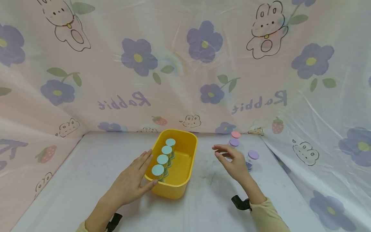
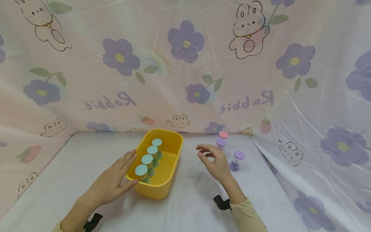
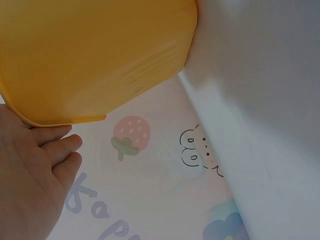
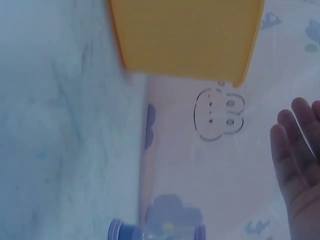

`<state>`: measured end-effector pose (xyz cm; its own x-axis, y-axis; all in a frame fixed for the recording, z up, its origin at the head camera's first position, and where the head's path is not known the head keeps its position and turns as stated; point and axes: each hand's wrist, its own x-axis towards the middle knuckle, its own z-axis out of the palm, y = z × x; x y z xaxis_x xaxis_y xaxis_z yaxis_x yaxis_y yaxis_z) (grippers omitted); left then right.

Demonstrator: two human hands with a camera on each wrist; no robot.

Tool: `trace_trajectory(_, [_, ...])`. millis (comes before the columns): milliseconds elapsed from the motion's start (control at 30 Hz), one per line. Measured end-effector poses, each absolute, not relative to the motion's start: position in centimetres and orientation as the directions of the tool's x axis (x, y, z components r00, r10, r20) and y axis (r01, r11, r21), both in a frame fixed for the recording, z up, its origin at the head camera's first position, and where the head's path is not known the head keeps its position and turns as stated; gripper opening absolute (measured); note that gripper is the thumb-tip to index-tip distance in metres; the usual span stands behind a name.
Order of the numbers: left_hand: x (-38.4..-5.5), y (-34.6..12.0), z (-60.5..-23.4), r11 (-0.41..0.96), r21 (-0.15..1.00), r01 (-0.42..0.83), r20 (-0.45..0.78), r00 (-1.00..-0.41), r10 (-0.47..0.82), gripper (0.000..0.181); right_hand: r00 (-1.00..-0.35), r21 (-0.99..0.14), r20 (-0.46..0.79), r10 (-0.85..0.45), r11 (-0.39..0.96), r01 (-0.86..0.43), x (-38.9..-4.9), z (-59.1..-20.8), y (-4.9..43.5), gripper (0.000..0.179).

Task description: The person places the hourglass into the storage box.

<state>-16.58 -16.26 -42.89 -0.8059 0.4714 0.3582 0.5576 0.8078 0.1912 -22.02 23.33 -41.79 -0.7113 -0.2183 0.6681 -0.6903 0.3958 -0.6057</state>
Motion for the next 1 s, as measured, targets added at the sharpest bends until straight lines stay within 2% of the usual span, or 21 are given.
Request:
trace_trajectory(200, [-16.7, -16.4, -42.8, 0.805, 0.193, 0.561, 0.362, -0.803, 0.473, 0.089, -0.733, -0.637, 0.663, -0.154, 0.398, -0.660, -22.4, -42.3, 26.3, 0.029])
trace_trajectory(467, [-16.7, -16.3, -42.9, 0.804, 0.208, 0.556, 0.351, -0.810, 0.469, 0.089, -0.759, -0.647, 0.651, -0.006, 0.518, -0.559, -22.6, -42.8, 29.5, 0.029])
trace_trajectory(633, [-16.7, -16.3, -42.9, 0.804, 0.208, 0.558, 0.353, -0.809, 0.470, 0.089, -0.767, -0.648, 0.640, 0.035, 0.562, -0.514, -22.9, -43.0, 31.3, 0.030])
trace_trajectory(800, [-16.7, -16.3, -43.0, 0.805, 0.210, 0.554, 0.349, -0.812, 0.468, 0.089, -0.799, -0.645, 0.597, 0.073, 0.635, -0.425, -23.0, -43.2, 33.1, 0.030])
trace_trajectory(1000, [-16.7, -16.2, -43.0, 0.806, 0.209, 0.553, 0.352, -0.812, 0.466, 0.089, -0.865, -0.644, 0.490, 0.113, 0.715, -0.271, -22.8, -43.9, 35.0, 0.034])
